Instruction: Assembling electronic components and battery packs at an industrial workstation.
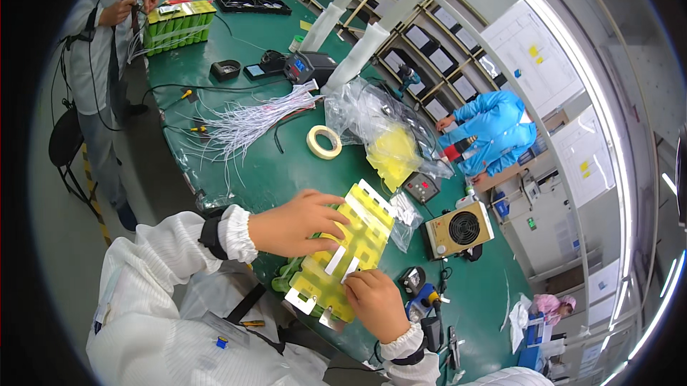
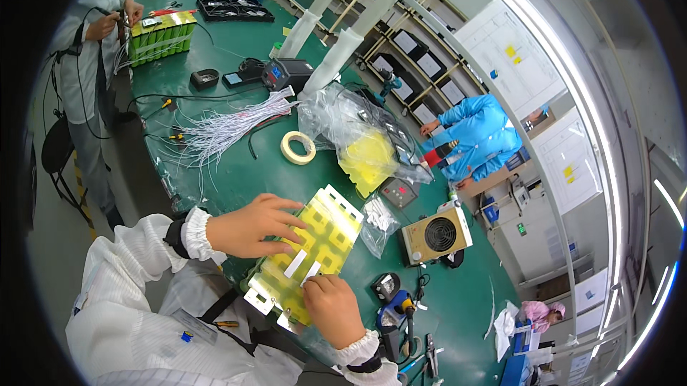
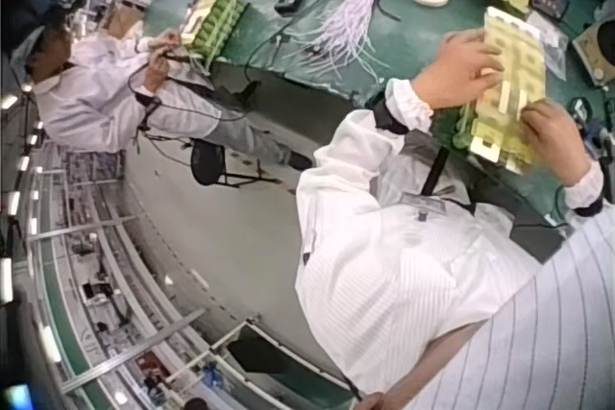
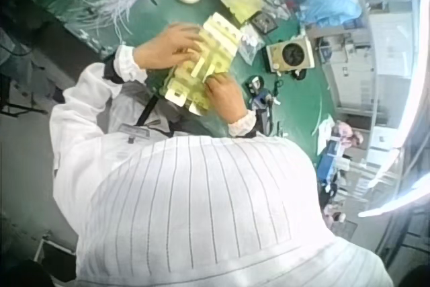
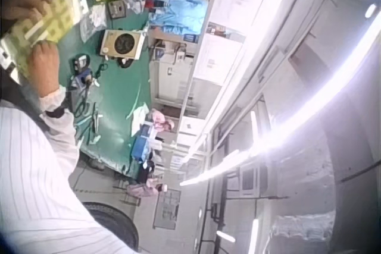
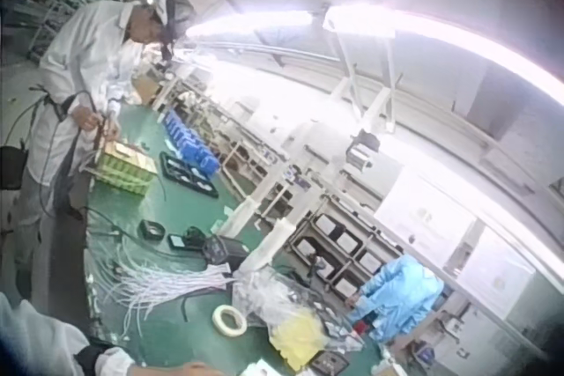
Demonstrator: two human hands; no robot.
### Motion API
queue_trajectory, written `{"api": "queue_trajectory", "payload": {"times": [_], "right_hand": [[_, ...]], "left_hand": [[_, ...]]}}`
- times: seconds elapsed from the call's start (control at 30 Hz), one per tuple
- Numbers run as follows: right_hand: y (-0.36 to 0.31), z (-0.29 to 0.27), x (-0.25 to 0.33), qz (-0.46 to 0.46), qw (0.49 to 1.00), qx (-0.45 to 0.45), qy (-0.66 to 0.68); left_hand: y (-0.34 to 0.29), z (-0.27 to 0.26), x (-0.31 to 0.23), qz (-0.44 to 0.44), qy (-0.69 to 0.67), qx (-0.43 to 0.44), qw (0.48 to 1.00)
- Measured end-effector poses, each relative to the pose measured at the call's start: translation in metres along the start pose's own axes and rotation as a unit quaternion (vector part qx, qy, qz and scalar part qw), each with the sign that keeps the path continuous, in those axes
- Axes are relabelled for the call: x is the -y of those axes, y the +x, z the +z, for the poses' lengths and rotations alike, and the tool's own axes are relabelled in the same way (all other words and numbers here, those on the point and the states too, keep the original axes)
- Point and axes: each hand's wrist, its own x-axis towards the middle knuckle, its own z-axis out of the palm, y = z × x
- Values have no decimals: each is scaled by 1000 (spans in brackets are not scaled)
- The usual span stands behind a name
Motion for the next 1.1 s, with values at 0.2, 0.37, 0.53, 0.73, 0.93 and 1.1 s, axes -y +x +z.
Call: {"api": "queue_trajectory", "payload": {"times": [0.2, 0.37, 0.53, 0.73, 0.93, 1.1], "right_hand": [[11, -11, 2, -14, 992, 89, -91], [20, -9, 2, -62, 973, 167, -150], [24, -15, -15, -83, 972, 200, -96], [22, -19, -23, 14, 979, 194, 65], [35, -9, -39, 11, 965, 207, 159], [30, -31, -35, 27, 973, 198, 118]], "left_hand": [[-42, -10, 23, -97, -39, -178, 978], [-102, 29, 60, -231, -89, -204, 947], [-130, 52, 77, -235, 19, -203, 950], [-127, 47, 68, -243, 36, -198, 949], [-130, 51, 70, -259, 46, -184, 947], [-110, 48, 62, -247, 62, -200, 946]]}}
